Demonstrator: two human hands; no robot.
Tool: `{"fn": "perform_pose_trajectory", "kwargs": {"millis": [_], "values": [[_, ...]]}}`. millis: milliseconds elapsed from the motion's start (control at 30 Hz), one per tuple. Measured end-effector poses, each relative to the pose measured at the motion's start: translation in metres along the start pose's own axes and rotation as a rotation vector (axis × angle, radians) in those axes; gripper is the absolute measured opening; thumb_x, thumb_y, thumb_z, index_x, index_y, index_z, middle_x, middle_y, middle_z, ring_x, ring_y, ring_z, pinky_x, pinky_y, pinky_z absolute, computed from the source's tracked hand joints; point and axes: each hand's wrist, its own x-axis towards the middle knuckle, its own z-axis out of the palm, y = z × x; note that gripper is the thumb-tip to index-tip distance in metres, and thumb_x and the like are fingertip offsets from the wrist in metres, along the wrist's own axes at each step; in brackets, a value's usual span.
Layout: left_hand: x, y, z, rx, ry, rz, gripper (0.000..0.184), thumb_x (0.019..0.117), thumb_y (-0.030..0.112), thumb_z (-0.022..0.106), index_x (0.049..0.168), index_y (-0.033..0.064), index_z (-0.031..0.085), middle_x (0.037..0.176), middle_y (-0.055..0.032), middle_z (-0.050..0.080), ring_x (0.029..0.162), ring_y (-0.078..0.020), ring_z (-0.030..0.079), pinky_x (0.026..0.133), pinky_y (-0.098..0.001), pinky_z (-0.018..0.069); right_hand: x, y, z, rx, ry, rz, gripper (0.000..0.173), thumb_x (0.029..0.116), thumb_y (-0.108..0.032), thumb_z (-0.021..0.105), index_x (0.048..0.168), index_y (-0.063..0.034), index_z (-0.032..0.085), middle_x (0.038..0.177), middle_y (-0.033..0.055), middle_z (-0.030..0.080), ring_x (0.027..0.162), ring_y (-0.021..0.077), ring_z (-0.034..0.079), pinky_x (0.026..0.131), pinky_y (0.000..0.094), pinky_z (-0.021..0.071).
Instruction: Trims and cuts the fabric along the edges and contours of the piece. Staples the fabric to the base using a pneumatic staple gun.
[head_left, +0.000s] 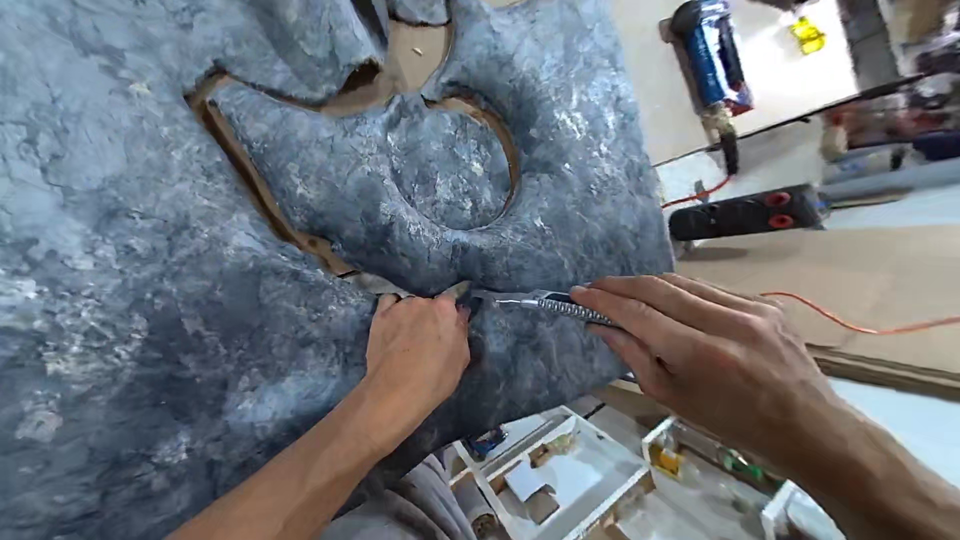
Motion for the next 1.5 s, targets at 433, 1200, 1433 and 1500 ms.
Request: {"fn": "perform_pose_trajectory", "kwargs": {"millis": [433, 1200, 1433, 1500], "values": [[0.003, 0.010, 0.024, -0.065, 0.303, -0.095, 0.029, 0.0986, 0.037, 0.060, 0.076, 0.0224, 0.071, 0.060, 0.0071, 0.061, 0.062, -0.0123, 0.060, 0.071, -0.0385, 0.0484, 0.012, 0.055, 0.041, 0.210, 0.022, -0.152, 0.027, 0.1019, -0.024, 0.056, 0.118, -0.0102, 0.073, 0.111, 0.0081, 0.074, 0.089, 0.0211, 0.071, 0.068, 0.0357, 0.0565], [0.006, 0.004, 0.029, -0.164, 0.409, 0.010, 0.026, 0.0929, 0.027, 0.061, 0.069, 0.0209, 0.071, 0.059, 0.0059, 0.064, 0.057, -0.0126, 0.061, 0.069, -0.0398, 0.0500, 0.061, 0.020, 0.009, -0.026, -0.243, -0.149, 0.029, 0.0991, -0.021, 0.051, 0.115, -0.0097, 0.073, 0.100, 0.0055, 0.070, 0.066, 0.0221, 0.062, 0.046, 0.0363, 0.0435], [0.006, 0.001, 0.028, -0.194, 0.395, 0.016, 0.027, 0.0940, 0.027, 0.060, 0.070, 0.0212, 0.070, 0.058, 0.0066, 0.062, 0.057, -0.0117, 0.060, 0.067, -0.0386, 0.0479, 0.068, 0.008, -0.004, -0.043, -0.324, -0.059, 0.029, 0.0968, -0.025, 0.050, 0.109, -0.0122, 0.073, 0.090, 0.0024, 0.065, 0.060, 0.0202, 0.059, 0.041, 0.0361, 0.0398], [0.004, -0.001, 0.028, -0.205, 0.386, 0.008, 0.027, 0.0945, 0.028, 0.060, 0.071, 0.0218, 0.072, 0.060, 0.0072, 0.064, 0.058, -0.0110, 0.061, 0.067, -0.0383, 0.0482, 0.068, 0.005, -0.008, -0.044, -0.346, -0.024, 0.029, 0.0973, -0.026, 0.051, 0.109, -0.0124, 0.074, 0.092, 0.0030, 0.066, 0.060, 0.0215, 0.061, 0.041, 0.0379, 0.0418]]}}
